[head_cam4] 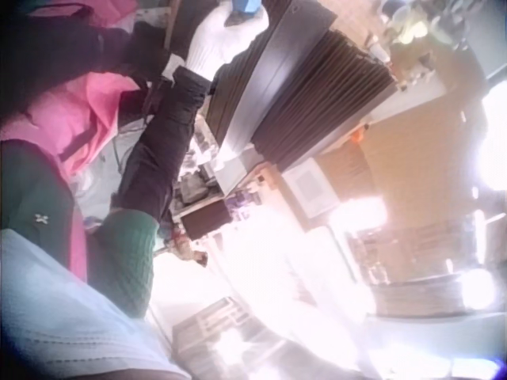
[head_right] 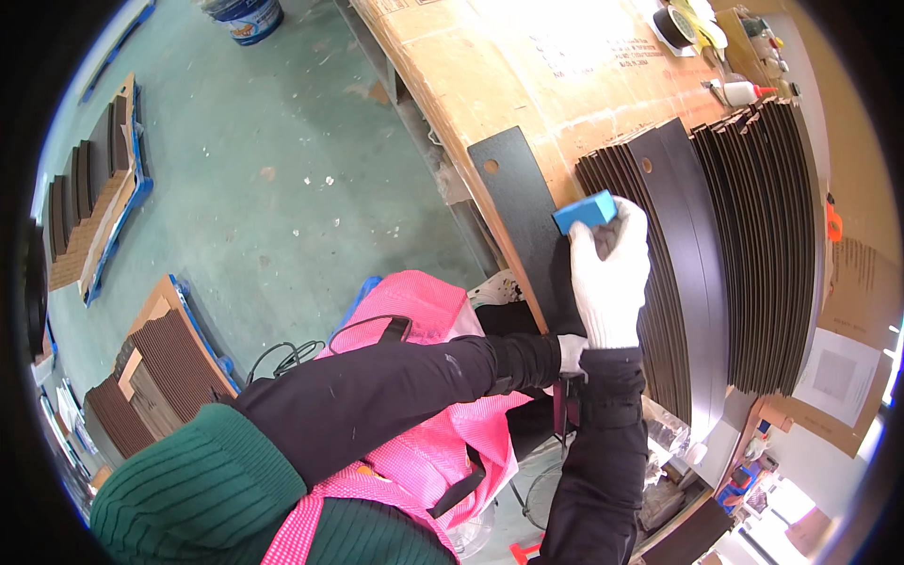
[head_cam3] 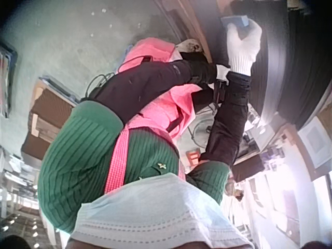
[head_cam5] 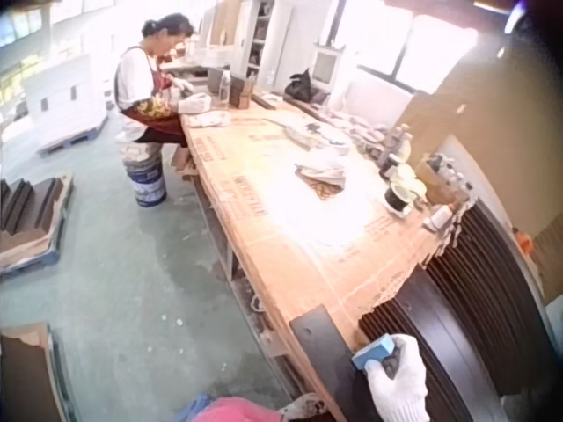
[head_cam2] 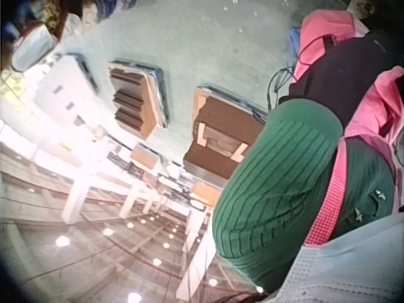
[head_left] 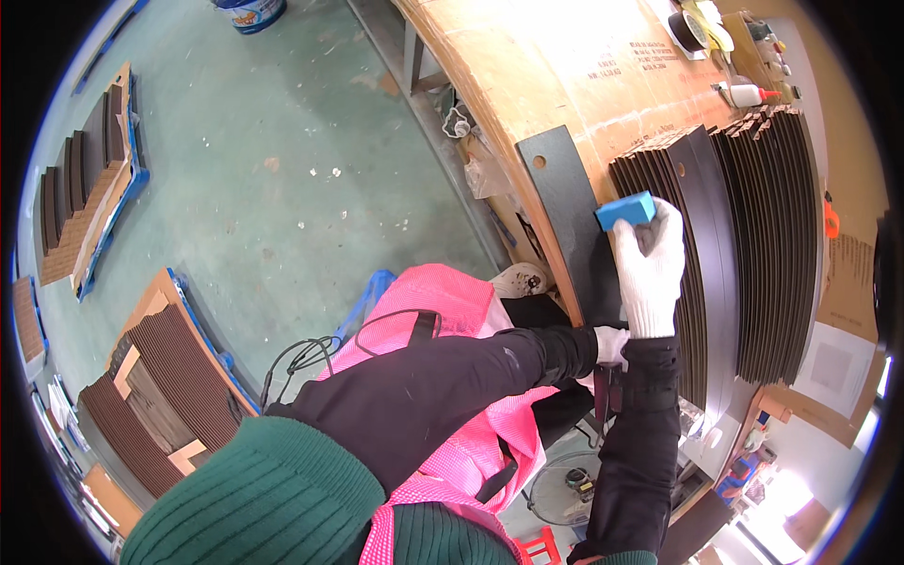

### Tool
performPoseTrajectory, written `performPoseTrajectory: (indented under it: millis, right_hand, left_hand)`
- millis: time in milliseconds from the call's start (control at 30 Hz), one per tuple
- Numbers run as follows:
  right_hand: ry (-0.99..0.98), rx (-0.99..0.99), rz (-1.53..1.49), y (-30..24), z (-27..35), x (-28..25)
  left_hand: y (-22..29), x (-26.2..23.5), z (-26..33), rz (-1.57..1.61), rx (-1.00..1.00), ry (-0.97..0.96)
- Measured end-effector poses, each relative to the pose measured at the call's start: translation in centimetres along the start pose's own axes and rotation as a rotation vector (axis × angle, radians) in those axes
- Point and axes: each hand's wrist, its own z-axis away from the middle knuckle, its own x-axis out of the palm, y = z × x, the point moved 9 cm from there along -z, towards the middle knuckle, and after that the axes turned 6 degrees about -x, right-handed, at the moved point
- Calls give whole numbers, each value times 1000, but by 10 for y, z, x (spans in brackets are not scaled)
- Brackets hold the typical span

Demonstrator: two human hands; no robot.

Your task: Wiping and sanding black wooden slats on a factory workbench.

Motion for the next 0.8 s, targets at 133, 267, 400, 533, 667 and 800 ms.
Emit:
performPoseTrajectory:
  millis: [133,267,400,533,667,800]
  right_hand:
    - [-31,90,135,6,31,-28]
    - [45,84,56,4,30,-54]
    - [45,-18,-84,-35,-10,-26]
    - [-42,-273,-105,-80,-55,30]
    - [-253,-410,-61,-120,-79,91]
    - [-405,-677,62,-132,-75,119]
  left_hand:
    - [30,1,3,-510,242,75]
    - [66,4,14,-982,406,-2]
    - [55,2,13,-1023,310,-45]
    - [47,6,17,-945,289,-61]
    - [34,4,19,-852,237,-54]
    - [27,2,18,-758,215,-40]
